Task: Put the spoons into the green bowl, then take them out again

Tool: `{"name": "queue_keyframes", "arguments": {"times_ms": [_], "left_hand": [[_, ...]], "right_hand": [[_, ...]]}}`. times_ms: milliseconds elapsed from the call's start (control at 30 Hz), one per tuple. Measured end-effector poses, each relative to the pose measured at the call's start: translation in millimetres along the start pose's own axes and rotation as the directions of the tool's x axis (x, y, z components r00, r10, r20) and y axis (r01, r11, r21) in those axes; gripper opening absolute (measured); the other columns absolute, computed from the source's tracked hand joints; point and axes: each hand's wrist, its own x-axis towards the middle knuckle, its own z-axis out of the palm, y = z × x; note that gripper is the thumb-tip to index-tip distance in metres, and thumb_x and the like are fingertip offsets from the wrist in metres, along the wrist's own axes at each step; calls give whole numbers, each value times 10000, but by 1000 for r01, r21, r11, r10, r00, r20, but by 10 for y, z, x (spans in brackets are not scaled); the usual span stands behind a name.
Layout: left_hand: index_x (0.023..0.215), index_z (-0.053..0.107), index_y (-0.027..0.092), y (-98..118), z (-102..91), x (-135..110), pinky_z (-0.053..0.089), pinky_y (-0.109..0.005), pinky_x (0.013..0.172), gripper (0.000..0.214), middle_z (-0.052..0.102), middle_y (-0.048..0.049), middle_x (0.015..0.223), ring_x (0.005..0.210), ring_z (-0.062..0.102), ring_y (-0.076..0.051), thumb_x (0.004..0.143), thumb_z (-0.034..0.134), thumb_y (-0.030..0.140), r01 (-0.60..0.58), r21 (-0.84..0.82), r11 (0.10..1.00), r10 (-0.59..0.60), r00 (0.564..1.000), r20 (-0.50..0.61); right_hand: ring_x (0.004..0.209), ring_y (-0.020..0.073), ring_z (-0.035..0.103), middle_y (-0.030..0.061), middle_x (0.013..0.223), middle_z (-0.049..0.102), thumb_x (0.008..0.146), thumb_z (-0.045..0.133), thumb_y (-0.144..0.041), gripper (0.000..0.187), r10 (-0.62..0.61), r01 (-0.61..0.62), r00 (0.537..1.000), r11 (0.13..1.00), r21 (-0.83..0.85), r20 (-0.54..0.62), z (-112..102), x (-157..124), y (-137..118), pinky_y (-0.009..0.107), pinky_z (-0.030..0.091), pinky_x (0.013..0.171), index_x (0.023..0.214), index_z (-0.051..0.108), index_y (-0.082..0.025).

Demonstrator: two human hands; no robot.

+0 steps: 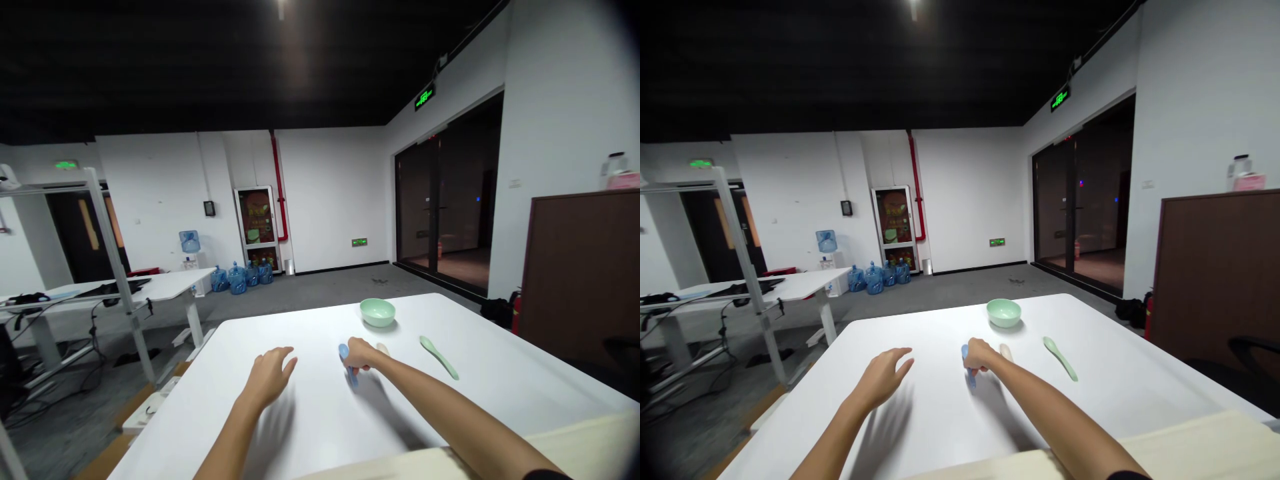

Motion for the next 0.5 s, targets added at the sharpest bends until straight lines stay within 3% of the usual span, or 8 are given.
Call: {"name": "queue_keyframes", "arguments": {"times_ms": [500], "left_hand": [[1335,593,226,0,-2,1,409,-407,1075,514,617,-78,1395,1302,547,-263,957,360,485,-1,-9,1000,1,1000,0]], "right_hand": [[452,140,568,46,537,658,593,683,-162,92,-4,6,1000,998,-69,26,133,8,61,247,468,489,564,599,-138]]}}
